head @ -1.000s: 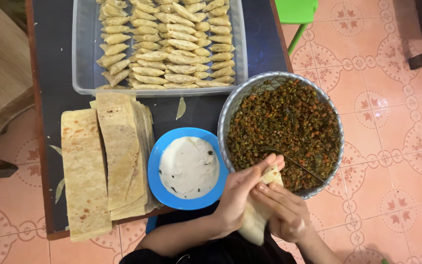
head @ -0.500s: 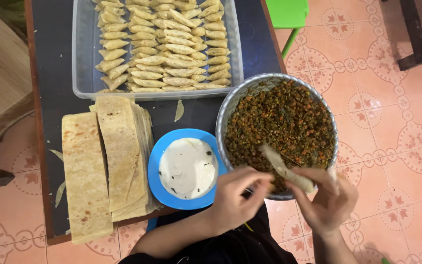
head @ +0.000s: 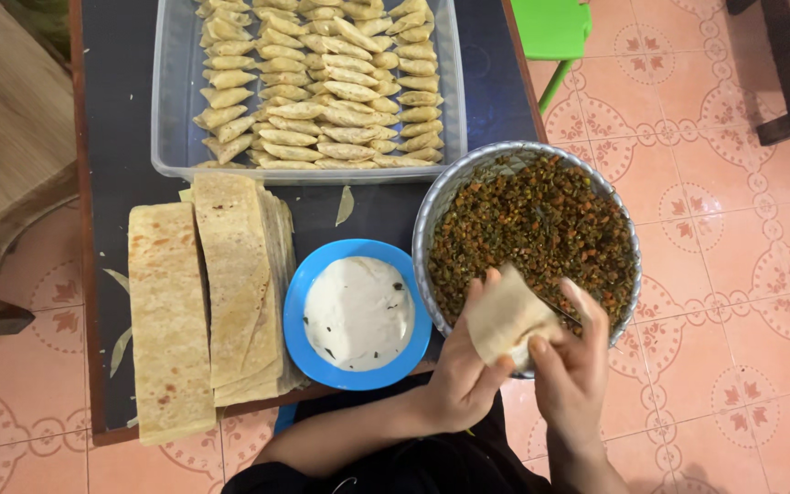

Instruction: The person assembles samosas by folding thin pastry sheets into cones, filling them with a vegetable mixture using a spoon, and sealing the edges. The finished samosas are placed in a clear plastic tray.

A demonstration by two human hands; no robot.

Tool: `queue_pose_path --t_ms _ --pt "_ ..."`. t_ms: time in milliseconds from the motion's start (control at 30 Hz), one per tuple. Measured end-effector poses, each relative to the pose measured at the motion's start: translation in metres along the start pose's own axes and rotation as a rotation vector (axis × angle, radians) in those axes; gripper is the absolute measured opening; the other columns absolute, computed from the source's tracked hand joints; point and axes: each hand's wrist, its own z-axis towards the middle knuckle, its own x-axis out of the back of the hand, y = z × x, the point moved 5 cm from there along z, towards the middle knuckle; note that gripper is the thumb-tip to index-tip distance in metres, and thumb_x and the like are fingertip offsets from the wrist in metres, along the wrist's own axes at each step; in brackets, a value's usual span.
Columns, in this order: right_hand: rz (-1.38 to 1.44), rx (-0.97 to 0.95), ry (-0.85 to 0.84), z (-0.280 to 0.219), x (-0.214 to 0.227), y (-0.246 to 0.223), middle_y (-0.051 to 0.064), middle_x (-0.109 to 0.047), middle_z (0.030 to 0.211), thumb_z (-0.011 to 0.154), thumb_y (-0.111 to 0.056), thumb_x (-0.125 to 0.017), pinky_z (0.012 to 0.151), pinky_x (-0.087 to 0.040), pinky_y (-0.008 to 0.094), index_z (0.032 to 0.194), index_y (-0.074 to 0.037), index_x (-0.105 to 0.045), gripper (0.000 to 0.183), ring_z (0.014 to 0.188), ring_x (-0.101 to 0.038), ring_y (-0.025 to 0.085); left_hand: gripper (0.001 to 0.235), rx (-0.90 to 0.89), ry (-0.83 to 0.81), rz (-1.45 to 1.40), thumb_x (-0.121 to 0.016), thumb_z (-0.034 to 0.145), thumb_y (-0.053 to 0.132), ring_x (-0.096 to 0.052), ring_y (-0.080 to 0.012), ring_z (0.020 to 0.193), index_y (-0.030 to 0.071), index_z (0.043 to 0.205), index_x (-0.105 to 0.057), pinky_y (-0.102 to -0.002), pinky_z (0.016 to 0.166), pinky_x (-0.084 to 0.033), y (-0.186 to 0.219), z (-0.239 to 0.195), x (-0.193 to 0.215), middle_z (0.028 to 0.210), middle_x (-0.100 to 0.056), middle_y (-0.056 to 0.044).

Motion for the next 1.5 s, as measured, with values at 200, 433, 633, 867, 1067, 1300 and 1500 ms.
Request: queue_pose_path --t_ms 200,433,633,867,1067,1300,1500 --pt "0.582 -0.104 -0.245 0.007 -0.022 -0.028 0.031 -0.056 0.138 0.092 0.012 -0.061 0.075 -0.064 0.033 0.162 -0.003 -0.026 0.080 0.096 -0.072 0.031 0.034 -0.151 -0.151 0.152 -0.046 0.111 0.031 -0.034 -0.0368 0.153 0.009 0.122 -0.071 -0.059 0.132 -0.013 0.007 0.016 0.021 0.131 -0.073 -0.014" --pt "0.018 0.318 -0.008 -0.011 -0.027 -0.034 0.015 -0.067 0.105 0.093 0.013 -0.071 0.080 -0.059 0.026 0.158 -0.005 -0.035 0.076 0.093 -0.068 0.018 0.033 0.469 0.003 -0.341 -0.053 0.112 0.019 -0.061 -0.0092 0.066 -0.006 0.112 -0.074 -0.026 0.058 -0.046 -0.007 -0.005 0.028 0.079 -0.069 -0.007" --pt "0.319 -0.008 -0.087 -0.003 -0.035 -0.008 0.016 -0.070 0.100 0.081 0.018 -0.070 0.087 -0.059 0.037 0.150 -0.002 -0.043 0.076 0.098 -0.071 0.026 0.031 0.665 0.053 -0.296 -0.061 0.109 0.016 -0.038 -0.0029 0.055 -0.008 0.097 -0.077 -0.028 0.049 -0.028 -0.011 -0.029 0.053 0.058 -0.048 0.002" --pt "0.302 -0.119 -0.222 -0.009 -0.109 0.020 0.015 -0.070 0.099 0.084 0.020 -0.066 0.084 -0.060 0.039 0.152 -0.006 -0.039 0.077 0.095 -0.070 0.025 0.074 0.416 0.328 -0.464 -0.067 0.101 0.007 -0.062 -0.0116 0.119 0.003 0.158 -0.022 -0.027 0.103 -0.051 0.021 -0.060 0.093 0.136 -0.062 -0.009" --pt "-1.038 0.540 -0.585 0.003 -0.175 -0.017 0.021 -0.063 0.128 0.076 0.014 -0.063 0.101 -0.049 0.047 0.127 -0.006 -0.066 0.056 0.121 -0.056 0.040 0.061 0.687 0.665 -0.329 -0.065 0.095 -0.002 -0.065 -0.0170 0.117 -0.007 0.152 -0.045 -0.033 0.101 -0.054 0.002 -0.102 0.165 0.134 -0.066 -0.015" --pt "-1.242 0.611 -0.787 0.005 -0.205 0.026 0.021 -0.051 0.147 0.064 0.010 -0.061 0.116 -0.032 0.059 0.093 -0.009 -0.074 0.037 0.142 -0.037 0.049 0.059 0.712 0.651 -0.644 -0.063 0.095 -0.002 -0.063 -0.0164 0.124 -0.004 0.151 -0.045 -0.031 0.105 -0.053 0.002 -0.115 0.181 0.137 -0.064 -0.011" --pt "-1.053 0.670 -0.530 -0.012 -0.178 -0.009 0.011 -0.049 0.153 0.080 0.014 -0.059 0.120 -0.033 0.052 0.105 -0.017 -0.076 0.043 0.150 -0.035 0.038 0.066 0.830 0.495 -0.700 -0.063 0.094 -0.004 -0.061 -0.0168 0.119 0.000 0.157 -0.043 -0.032 0.101 -0.051 0.009 -0.115 0.174 0.135 -0.063 -0.012"
